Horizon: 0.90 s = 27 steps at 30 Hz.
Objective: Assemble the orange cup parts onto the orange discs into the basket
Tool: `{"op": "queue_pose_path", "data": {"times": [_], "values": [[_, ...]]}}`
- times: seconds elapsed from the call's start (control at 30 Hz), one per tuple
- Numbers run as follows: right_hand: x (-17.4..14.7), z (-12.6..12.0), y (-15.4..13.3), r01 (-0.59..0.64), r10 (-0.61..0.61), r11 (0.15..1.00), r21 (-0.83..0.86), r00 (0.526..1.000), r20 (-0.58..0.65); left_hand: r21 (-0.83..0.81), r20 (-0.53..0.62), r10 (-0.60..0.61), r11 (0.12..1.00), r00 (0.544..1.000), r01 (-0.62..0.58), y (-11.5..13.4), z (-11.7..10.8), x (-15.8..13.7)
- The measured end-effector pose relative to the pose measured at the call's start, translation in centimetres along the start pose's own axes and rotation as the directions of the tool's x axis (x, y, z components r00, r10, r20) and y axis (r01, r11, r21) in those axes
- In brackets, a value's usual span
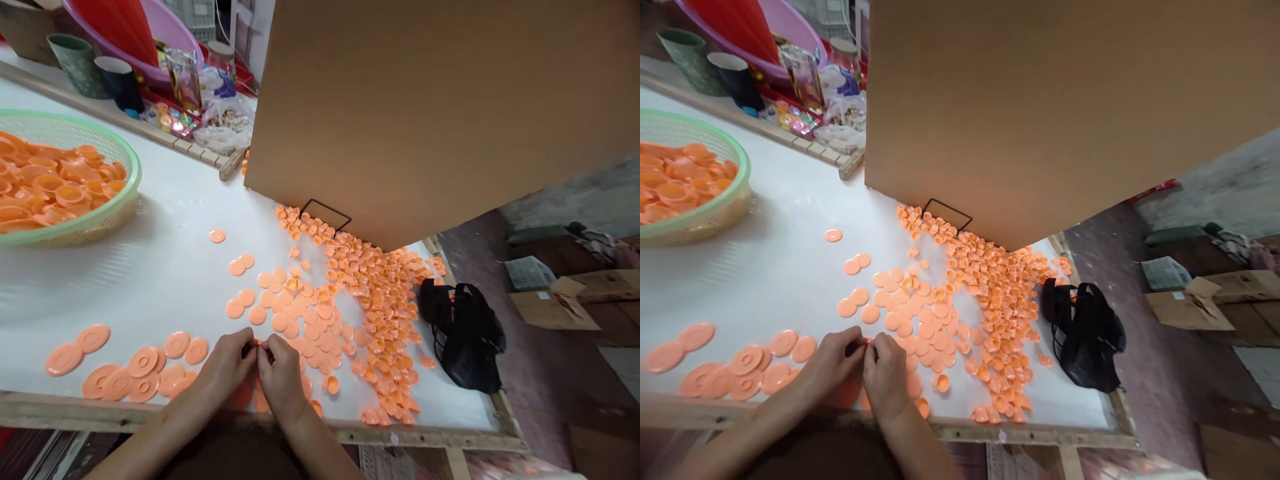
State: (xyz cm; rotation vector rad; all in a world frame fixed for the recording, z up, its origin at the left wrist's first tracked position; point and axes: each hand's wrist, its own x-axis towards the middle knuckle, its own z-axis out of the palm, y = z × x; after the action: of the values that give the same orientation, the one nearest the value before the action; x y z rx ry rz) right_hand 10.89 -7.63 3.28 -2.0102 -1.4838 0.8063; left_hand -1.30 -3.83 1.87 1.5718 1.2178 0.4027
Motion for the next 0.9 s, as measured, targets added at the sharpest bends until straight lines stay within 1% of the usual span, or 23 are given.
{"op": "queue_pose_path", "data": {"times": [0.07,0.1,0.13,0.17,0.2,0.23,0.27,0.3,0.33,0.37,0.4,0.43,0.47,0.5,0.53,0.57,0.6,0.63,0.67,0.7,0.73,0.8,0.9], "values": [[1.6,-1.3,0.1,-0.064,0.050,0.994,0.089,0.987,0.156,0.018,-0.005,0.033,0.999,0.999,-0.033,0.1,-0.4,0.1],[2.8,-2.2,0.1,-0.088,0.062,0.989,0.121,0.977,0.205,0.020,-0.034,0.051,0.998,0.998,-0.051,0.3,-1.2,0.3],[4.2,-3.4,0.1,-0.085,0.056,0.987,0.137,0.978,0.199,0.016,-0.088,0.065,0.998,0.994,-0.064,0.6,-2.5,0.6],[5.8,-4.6,0.1,-0.057,0.039,0.990,0.127,0.989,0.143,0.007,-0.174,0.066,0.998,0.983,-0.066,1.0,-4.5,1.0],[7.5,-5.6,0.1,-0.003,0.001,0.996,0.090,1.000,0.016,-0.004,-0.288,0.057,0.998,0.956,-0.061,1.4,-7.1,1.4],[9.2,-6.5,0.1,0.051,-0.050,0.999,0.016,0.994,-0.098,-0.020,-0.413,0.037,0.999,0.910,-0.050,1.8,-10.3,1.8],[10.8,-7.2,0.1,0.069,-0.081,0.994,-0.081,0.986,-0.148,-0.023,-0.554,0.019,0.999,0.832,-0.039,2.3,-13.8,2.1],[12.2,-7.6,0.2,0.065,-0.092,0.983,-0.169,0.984,-0.155,-0.004,-0.676,0.022,0.999,0.736,-0.033,2.6,-17.4,2.4],[13.3,-7.7,0.2,0.054,-0.090,0.966,-0.252,0.987,-0.137,0.006,-0.765,0.010,1.000,0.644,-0.008,2.7,-20.9,2.5],[14.1,-7.7,0.2,0.038,-0.077,0.946,-0.321,0.991,-0.109,-0.008,-0.809,-0.018,1.000,0.587,0.019,2.7,-23.9,2.4],[14.6,-7.6,0.2,0.027,-0.063,0.926,-0.375,0.994,-0.086,0.002,-0.831,-0.030,0.998,0.555,0.057,2.3,-26.3,2.1],[14.8,-7.5,0.2,0.020,-0.054,0.907,-0.420,0.996,-0.069,0.037,-0.837,-0.026,0.994,0.546,0.103,1.7,-27.7,1.6],[14.8,-7.4,0.1,0.017,-0.049,0.890,-0.456,0.997,-0.059,0.103,-0.819,0.004,0.985,0.574,0.140,0.8,-28.1,0.9],[14.6,-7.3,0.1,0.016,-0.049,0.874,-0.486,0.997,-0.056,0.196,-0.770,0.059,0.969,0.635,0.149,-0.4,-27.6,0.0],[14.4,-7.3,0.1,0.017,-0.054,0.857,-0.515,0.997,-0.056,0.305,-0.678,0.133,0.946,0.723,0.112,-1.7,-26.1,-0.9],[14.0,-7.3,0.1,0.019,-0.061,0.839,-0.544,0.996,-0.059,0.404,-0.541,0.211,0.914,0.814,0.031,-3.0,-23.9,-1.9],[13.7,-7.3,0.1,0.021,-0.069,0.818,-0.575,0.996,-0.061,0.459,-0.369,0.283,0.884,0.885,-0.091,-4.3,-21.2,-2.9],[13.4,-7.3,0.1,0.022,-0.074,0.796,-0.605,0.995,-0.061,0.501,-0.188,0.344,0.839,0.920,-0.212,-5.4,-18.3,-3.8],[13.2,-7.3,0.1,0.021,-0.074,0.773,-0.634,0.996,-0.058,0.548,-0.094,0.383,0.791,0.919,-0.273,-6.1,-15.5,-4.5],[13.0,-7.4,0.1,0.021,-0.074,0.752,-0.659,0.996,-0.052,0.585,-0.042,0.405,0.751,0.913,-0.306,-6.5,-13.0,-4.9],[12.8,-7.4,0.2,0.021,-0.073,0.737,-0.676,0.996,-0.049,0.620,-0.023,0.419,0.719,0.908,-0.315,-6.6,-10.9,-4.9],[12.6,-7.5,0.3,0.016,-0.071,0.722,-0.692,0.996,-0.052,0.666,-0.086,0.421,0.698,0.903,-0.262,-6.0,-8.3,-3.9],[12.3,-7.8,0.9,-0.003,-0.064,0.738,-0.675,0.995,-0.074,0.668,-0.238,0.408,0.728,0.882,-0.156,-4.6,-7.4,-1.2]]}}
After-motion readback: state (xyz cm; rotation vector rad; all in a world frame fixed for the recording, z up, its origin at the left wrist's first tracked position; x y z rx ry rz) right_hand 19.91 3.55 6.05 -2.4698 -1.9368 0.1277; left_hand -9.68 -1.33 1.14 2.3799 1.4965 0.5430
